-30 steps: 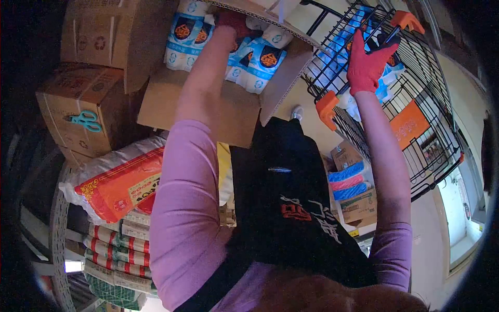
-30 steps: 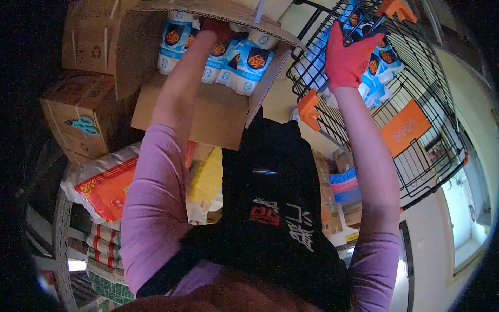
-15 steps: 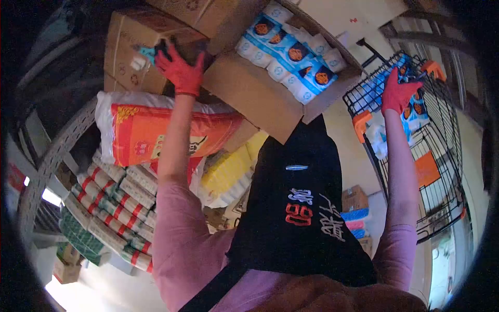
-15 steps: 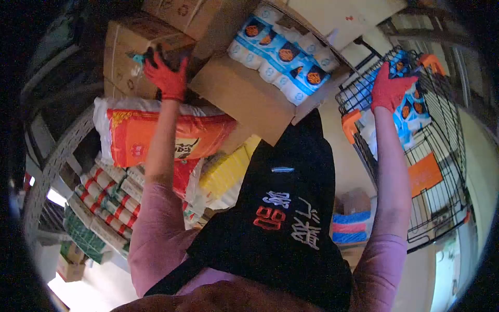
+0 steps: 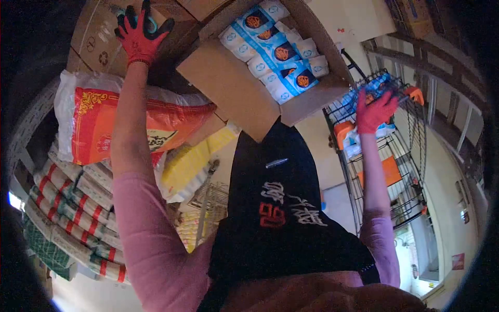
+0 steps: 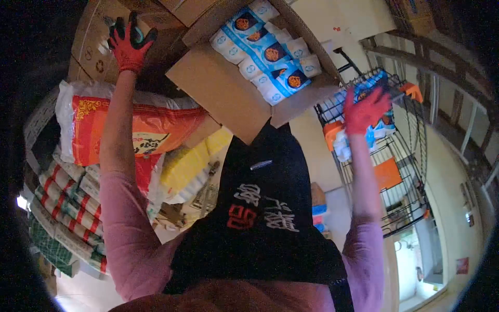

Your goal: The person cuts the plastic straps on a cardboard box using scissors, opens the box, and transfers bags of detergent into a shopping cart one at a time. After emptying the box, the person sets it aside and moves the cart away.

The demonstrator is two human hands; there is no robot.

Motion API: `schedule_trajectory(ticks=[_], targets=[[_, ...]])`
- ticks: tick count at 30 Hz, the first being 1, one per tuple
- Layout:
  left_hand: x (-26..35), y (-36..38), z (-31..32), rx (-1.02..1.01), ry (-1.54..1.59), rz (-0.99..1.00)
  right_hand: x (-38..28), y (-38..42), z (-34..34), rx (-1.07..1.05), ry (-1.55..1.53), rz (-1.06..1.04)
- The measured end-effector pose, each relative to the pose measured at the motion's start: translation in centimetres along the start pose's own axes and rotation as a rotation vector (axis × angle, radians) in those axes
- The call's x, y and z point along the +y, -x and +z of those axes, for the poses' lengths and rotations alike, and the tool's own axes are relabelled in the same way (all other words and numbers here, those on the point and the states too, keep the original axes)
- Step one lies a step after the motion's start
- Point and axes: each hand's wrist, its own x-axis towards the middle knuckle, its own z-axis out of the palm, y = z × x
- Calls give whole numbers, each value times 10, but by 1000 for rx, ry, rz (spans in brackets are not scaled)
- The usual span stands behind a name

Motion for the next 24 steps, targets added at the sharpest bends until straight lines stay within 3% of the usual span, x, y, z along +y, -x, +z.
schedule_trajectory(ticks=[2, 4, 6, 8, 10, 11, 13, 16, 17, 20, 24], targets=[[0, 0, -3, -21, -38, -6, -41, 19, -1, -128, -358, -302], [-2, 2, -1, 23, 7, 19, -90, 22, 23, -499, -712, -403], [-4, 2, 4, 49, 42, 21, -133, 11, 51, -648, -592, -473], [-6, 4, 6, 41, 62, -4, -150, -2, 116, -607, -439, -561], [12, 0, -17, -199, -22, -142, -171, -46, 148, -801, -407, -505], [19, -4, -27, -317, -63, -208, -177, -58, 171, -741, -401, -513], [25, -9, -33, -276, -62, -179, -185, -79, 212, -621, -391, -524], [14, 1, -20, -229, -3, -181, -196, -84, 255, -932, -414, -313], [10, 2, -16, -208, 28, -185, -210, -90, 220, -1031, -306, -283], [17, -2, -25, -226, 80, -191, -198, -91, 248, -1060, -376, -289], [9, 2, -16, -184, 32, -166, -204, -94, 191, -1323, -609, -160]])
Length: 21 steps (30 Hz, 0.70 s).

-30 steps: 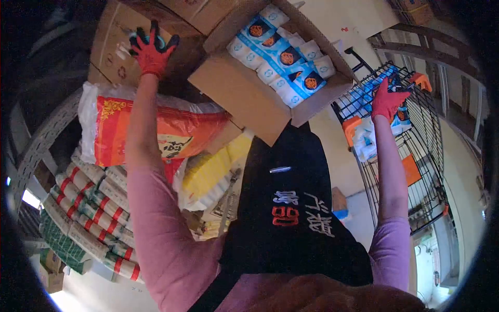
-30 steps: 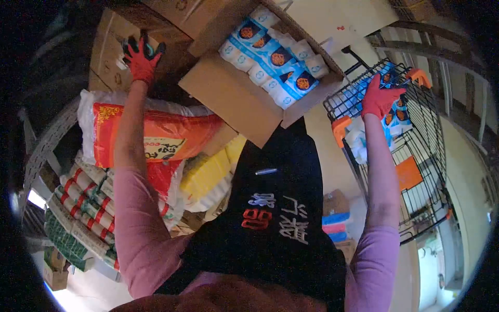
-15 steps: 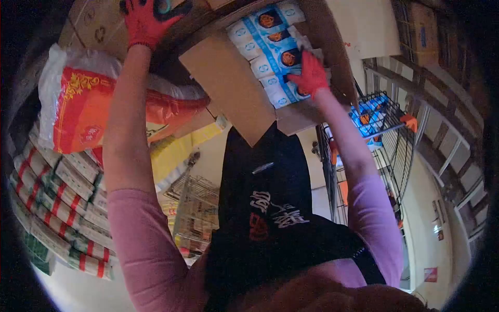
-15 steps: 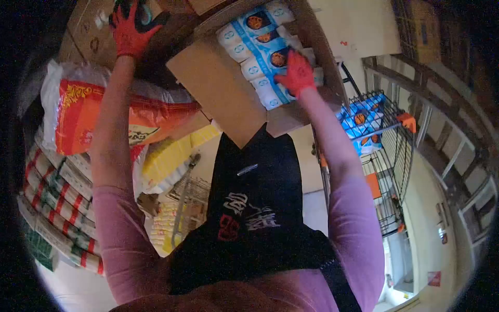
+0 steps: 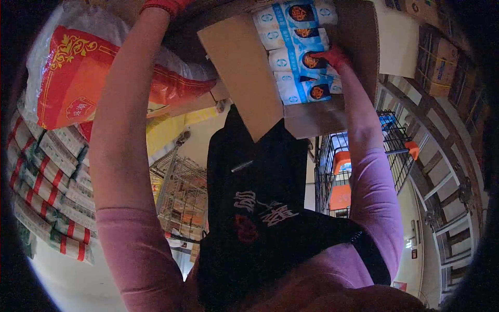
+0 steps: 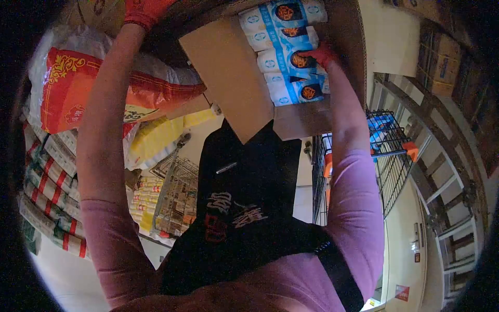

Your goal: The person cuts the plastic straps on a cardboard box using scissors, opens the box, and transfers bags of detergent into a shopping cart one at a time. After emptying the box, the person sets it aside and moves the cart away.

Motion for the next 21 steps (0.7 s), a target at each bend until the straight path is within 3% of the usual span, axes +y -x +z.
schedule_trajectory(ticks=[2, 5, 9, 12, 15, 18, 21], targets=[[2, -2, -1, -6, -14, -8, 11, -7, -5, -135, -46, 45], [-3, -3, 2, 66, 64, 83, 2, 5, 7, -127, -68, 72], [1, -2, 0, 63, -8, 57, 27, -29, 36, 131, 369, -25], [-8, -2, 10, 63, -32, 54, 14, -23, 31, 22, 160, -12], [-8, -2, 10, 29, 12, 15, 58, -68, 38, 12, 139, -43], [-7, -1, 9, -20, 41, -23, 82, -90, 40, 32, 269, 75], [-5, -4, 5, -36, 27, -26, 44, -29, 50, 220, 236, 66]])
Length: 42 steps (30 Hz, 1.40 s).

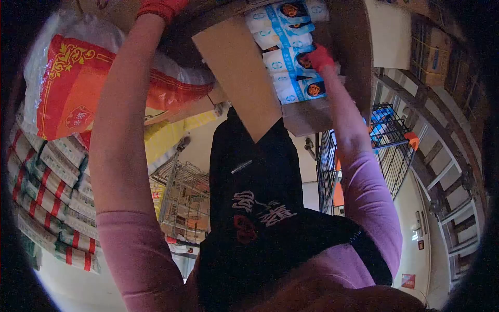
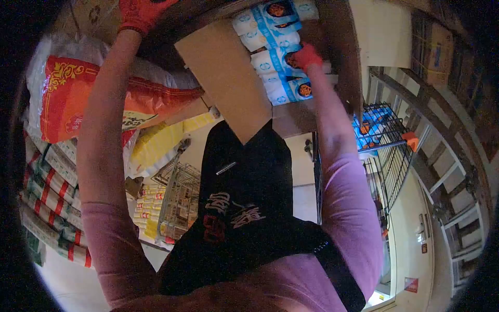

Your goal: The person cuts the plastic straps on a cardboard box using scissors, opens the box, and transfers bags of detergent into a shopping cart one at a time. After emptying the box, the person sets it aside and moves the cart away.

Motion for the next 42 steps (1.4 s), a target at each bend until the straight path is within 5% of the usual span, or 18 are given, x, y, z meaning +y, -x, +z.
schedule_trajectory(ticks=[5, 7, 10, 13, 15, 17, 21, 23, 27, 30, 32, 33, 35, 37, 39, 42], targets=[[10, 3, -15, -82, 157, -55, -73, 116, -21, 140, 252, -157], [5, 3, -10, 74, 54, 121, -89, 153, -23, 133, 291, -313], [-7, 1, 7, 273, 99, 220, -92, 211, -49, 265, 151, -260], [-10, -4, 14, 351, 110, 264, -71, 295, -91, 239, -631, -5], [-5, -4, 7, 290, 88, 212, -11, 339, -68, 559, -1015, 150], [-4, -3, 7, 305, 55, 217, 3, 403, -92, 547, -1464, 40], [-3, -3, 6, 241, -102, 157, 98, 481, -75, 888, -1709, -82], [-6, -4, 10, 283, -48, 199, 132, 488, -73, 1170, -1684, 78], [-19, -11, 24, 353, 110, 276, 185, 463, -73, 1168, -1961, 284], [-13, -8, 19, 293, -35, 171, 245, 424, -13, 843, -2186, 228], [-13, -10, 19, 306, -5, 188, 200, 413, -21, 813, -1891, 545], [-15, -8, 20, 303, 9, 195, 127, 408, -46, 982, -1588, 514], [-13, -5, 17, 305, 12, 212, 74, 387, -52, 968, -907, 196], [-10, -5, 12, 302, 11, 211, 1, 360, -63, 829, -562, -33], [-8, -3, 10, 289, 6, 183, -41, 322, -77, 535, -192, -330], [-10, -5, 11, 309, 55, 217, -50, 221, -58, 137, 245, -441]])
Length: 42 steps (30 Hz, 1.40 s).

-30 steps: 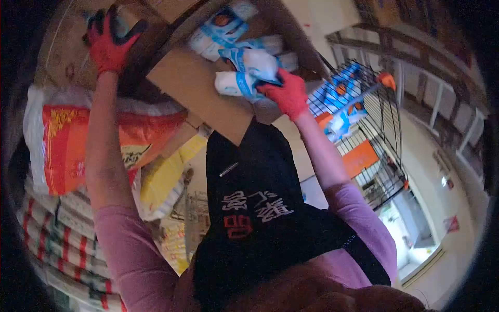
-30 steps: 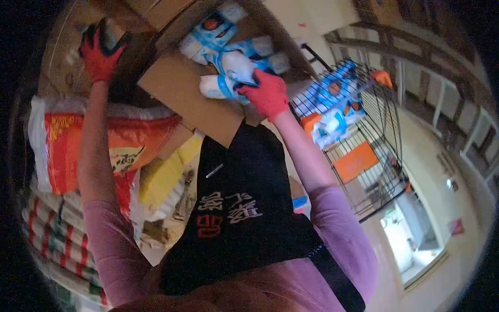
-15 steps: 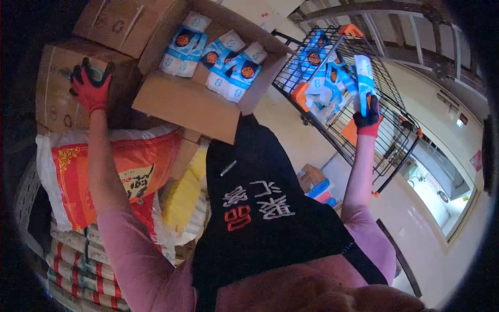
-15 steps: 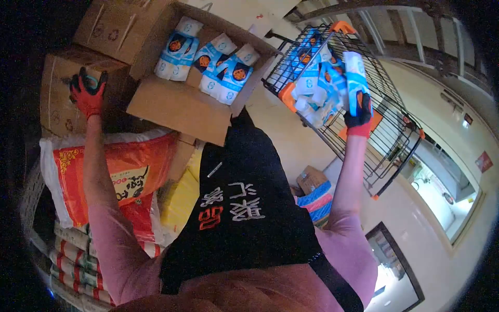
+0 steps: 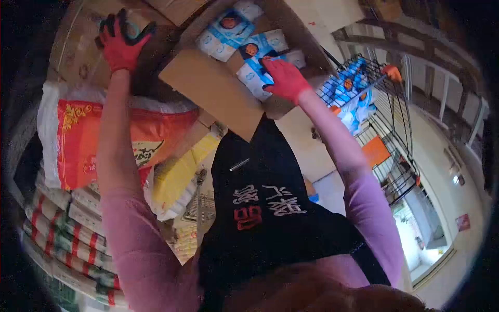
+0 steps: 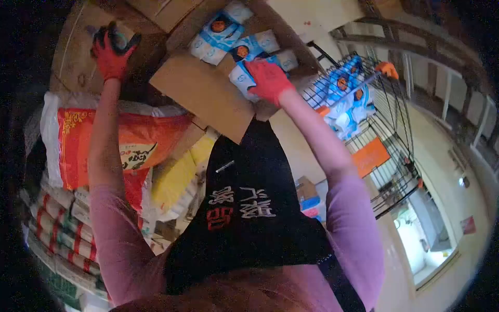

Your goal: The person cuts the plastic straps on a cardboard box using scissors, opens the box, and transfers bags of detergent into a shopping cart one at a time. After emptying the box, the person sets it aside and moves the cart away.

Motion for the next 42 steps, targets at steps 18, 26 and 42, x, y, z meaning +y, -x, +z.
schedule_trajectory(ticks=[18, 26, 42], targets=[[16, -7, -24, -111, -26, 24, 82, -105, 76, -551, 513, 55], [11, -4, -17, -173, -66, -48, 142, -131, 161, -458, 313, 138], [8, 0, -8, -35, 42, -48, -7, 29, -71, 137, -21, 1]])
